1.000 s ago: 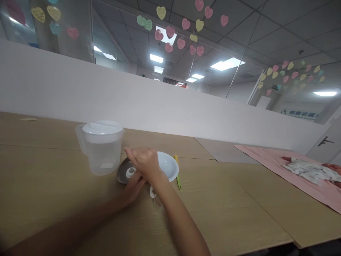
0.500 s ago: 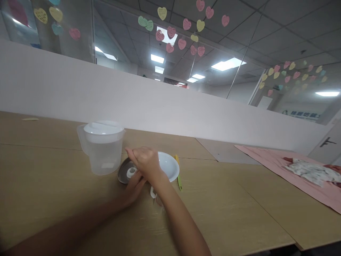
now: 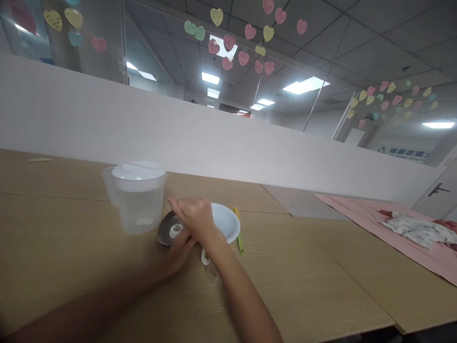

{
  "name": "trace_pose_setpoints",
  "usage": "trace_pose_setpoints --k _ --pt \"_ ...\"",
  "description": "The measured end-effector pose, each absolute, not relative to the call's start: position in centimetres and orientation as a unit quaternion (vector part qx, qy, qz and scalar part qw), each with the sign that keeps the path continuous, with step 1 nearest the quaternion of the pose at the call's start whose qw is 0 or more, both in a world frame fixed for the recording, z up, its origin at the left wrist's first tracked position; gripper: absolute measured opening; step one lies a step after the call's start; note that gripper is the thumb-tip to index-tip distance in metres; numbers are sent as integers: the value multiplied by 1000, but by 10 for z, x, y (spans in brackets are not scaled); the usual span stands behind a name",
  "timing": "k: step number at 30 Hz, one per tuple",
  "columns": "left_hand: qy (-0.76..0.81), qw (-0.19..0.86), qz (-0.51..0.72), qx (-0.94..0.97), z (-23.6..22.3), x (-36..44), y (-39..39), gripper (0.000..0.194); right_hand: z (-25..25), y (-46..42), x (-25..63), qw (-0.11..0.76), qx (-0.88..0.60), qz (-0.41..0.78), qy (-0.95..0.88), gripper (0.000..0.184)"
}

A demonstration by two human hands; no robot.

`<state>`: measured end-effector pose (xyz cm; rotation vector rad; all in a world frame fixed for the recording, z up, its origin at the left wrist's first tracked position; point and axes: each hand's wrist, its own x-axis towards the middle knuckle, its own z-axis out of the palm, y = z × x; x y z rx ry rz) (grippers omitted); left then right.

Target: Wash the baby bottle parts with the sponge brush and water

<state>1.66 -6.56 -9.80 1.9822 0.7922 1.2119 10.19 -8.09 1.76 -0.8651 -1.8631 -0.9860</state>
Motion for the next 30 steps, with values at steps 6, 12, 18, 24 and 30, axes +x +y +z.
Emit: trace_pose_setpoints --k 6,12,18,24,30 --pt "310 342 457 761 -98 17 -66 23 16 -80 103 402 -353 -387 -751 48" --pt "294 341 458 767 -97 17 -65 26 11 -73 108 384 -357 -388 -758 41" --pt "309 342 454 762 -97 17 -65 26 14 -78 104 368 -364 -376 -769 44" --pt "311 342 458 759 -97 16 -66 24 15 -80 102 346 -370 -364 -781 43" --pt "297 338 458 766 -102 17 -62 25 12 -75 104 347 -382 -344 -784 48"
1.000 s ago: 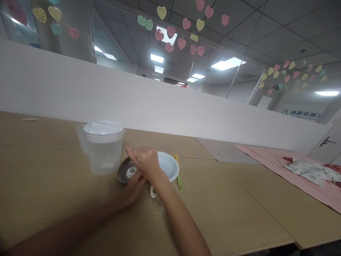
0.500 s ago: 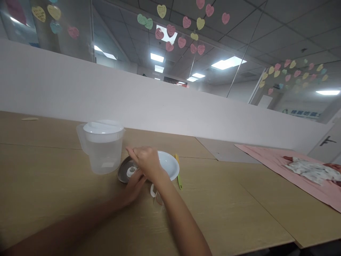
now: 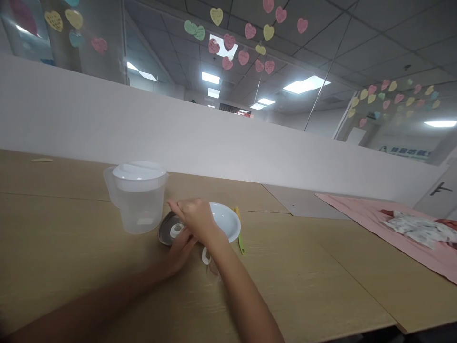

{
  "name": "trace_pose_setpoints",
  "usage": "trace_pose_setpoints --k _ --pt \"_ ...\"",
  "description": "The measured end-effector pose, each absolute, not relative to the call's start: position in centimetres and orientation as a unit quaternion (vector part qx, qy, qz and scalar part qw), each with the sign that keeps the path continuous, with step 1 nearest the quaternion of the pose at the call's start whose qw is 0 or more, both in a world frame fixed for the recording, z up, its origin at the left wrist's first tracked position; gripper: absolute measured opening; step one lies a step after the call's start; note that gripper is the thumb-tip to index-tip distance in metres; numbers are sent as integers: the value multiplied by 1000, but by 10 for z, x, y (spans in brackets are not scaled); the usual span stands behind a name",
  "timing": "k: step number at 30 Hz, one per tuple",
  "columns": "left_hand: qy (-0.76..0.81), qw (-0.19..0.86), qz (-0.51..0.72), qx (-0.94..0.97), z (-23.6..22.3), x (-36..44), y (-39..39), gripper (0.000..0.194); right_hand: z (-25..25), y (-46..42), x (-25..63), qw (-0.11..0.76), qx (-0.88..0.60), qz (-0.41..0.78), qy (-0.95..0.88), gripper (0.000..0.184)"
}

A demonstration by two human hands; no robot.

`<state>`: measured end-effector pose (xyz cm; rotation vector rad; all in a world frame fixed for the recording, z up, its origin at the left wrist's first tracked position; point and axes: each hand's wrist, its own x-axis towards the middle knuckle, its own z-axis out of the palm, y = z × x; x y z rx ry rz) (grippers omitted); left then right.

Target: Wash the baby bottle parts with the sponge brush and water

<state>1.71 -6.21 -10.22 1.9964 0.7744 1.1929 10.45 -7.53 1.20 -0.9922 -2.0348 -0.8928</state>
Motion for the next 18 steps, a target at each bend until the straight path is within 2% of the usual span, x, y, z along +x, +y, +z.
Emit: trace_pose_setpoints --k 9,18 --pt "281 323 463 776 -97 15 -65 27 -2 -57 118 293 -424 -336 -789 18" --pt "291 332 464 768 -98 15 -65 26 3 -65 113 206 -471 -257 -818 21"
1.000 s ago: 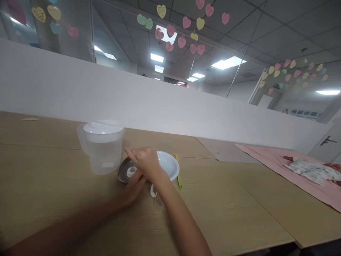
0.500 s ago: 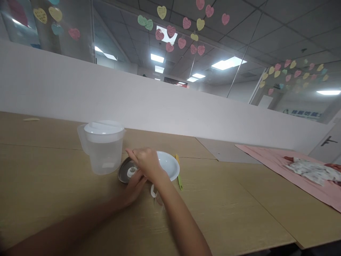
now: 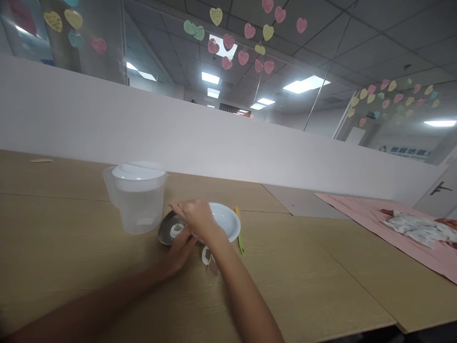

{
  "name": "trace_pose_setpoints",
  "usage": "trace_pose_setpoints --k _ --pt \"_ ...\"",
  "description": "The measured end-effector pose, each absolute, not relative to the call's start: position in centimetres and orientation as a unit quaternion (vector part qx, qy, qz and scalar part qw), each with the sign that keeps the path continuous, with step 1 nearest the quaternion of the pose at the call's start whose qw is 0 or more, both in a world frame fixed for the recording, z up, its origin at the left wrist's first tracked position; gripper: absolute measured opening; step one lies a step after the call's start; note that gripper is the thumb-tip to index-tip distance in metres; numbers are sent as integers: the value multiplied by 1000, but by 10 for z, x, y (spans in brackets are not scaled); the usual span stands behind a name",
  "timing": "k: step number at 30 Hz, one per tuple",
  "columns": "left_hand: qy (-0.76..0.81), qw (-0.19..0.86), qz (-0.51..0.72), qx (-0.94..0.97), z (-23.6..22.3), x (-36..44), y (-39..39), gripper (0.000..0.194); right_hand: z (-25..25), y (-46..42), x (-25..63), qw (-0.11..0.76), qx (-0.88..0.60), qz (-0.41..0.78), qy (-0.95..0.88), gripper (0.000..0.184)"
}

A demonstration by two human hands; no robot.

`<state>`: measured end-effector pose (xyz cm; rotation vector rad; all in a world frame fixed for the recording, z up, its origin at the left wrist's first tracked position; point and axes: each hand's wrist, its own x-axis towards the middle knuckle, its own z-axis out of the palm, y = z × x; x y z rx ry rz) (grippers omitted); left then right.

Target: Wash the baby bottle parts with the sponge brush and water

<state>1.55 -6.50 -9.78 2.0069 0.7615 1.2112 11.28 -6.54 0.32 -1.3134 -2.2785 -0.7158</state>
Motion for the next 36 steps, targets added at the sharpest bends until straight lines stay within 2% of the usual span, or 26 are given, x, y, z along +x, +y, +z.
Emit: trace_pose_setpoints --k 8,23,36 --pt "301 344 464 759 -101 16 -65 28 13 -75 106 159 -489 -211 -831 34" --pt "346 339 480 731 -102 13 -65 26 28 -88 98 132 -532 -176 -818 53" --pt "349 335 491 724 -95 12 -69 27 28 -87 99 97 -548 -174 -812 47"
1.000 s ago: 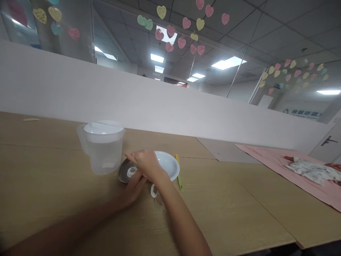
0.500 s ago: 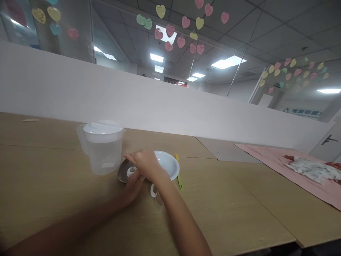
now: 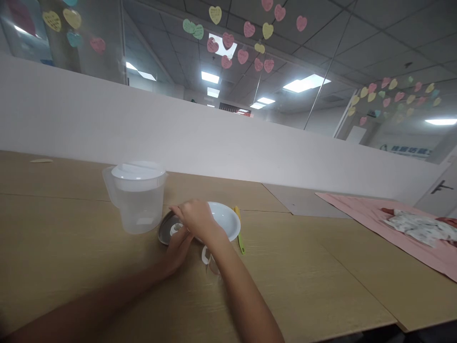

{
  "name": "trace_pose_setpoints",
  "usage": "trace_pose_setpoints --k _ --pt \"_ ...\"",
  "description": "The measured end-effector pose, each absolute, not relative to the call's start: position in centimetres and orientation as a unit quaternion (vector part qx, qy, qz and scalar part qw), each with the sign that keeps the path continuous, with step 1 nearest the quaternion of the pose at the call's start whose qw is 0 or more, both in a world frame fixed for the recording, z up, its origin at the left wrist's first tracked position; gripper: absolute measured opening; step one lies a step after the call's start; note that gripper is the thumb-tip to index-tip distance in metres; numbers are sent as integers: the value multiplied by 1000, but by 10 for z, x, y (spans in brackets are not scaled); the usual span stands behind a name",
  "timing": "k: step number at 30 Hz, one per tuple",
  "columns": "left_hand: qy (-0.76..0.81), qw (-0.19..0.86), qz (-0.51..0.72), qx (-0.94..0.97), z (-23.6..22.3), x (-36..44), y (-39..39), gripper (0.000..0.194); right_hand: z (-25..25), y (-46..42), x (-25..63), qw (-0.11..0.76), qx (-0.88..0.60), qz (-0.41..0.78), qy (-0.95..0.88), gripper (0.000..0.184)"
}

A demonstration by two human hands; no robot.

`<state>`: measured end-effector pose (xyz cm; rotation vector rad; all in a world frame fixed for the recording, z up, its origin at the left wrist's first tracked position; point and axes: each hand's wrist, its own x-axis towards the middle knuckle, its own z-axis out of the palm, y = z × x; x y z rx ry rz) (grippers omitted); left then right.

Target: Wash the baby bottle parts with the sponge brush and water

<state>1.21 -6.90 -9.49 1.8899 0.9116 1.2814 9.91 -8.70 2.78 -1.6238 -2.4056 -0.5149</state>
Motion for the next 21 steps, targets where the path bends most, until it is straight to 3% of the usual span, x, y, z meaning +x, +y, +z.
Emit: trace_pose_setpoints --k 21 --pt "337 348 488 726 -93 11 -69 27 30 -92 96 56 -584 -122 -800 49"
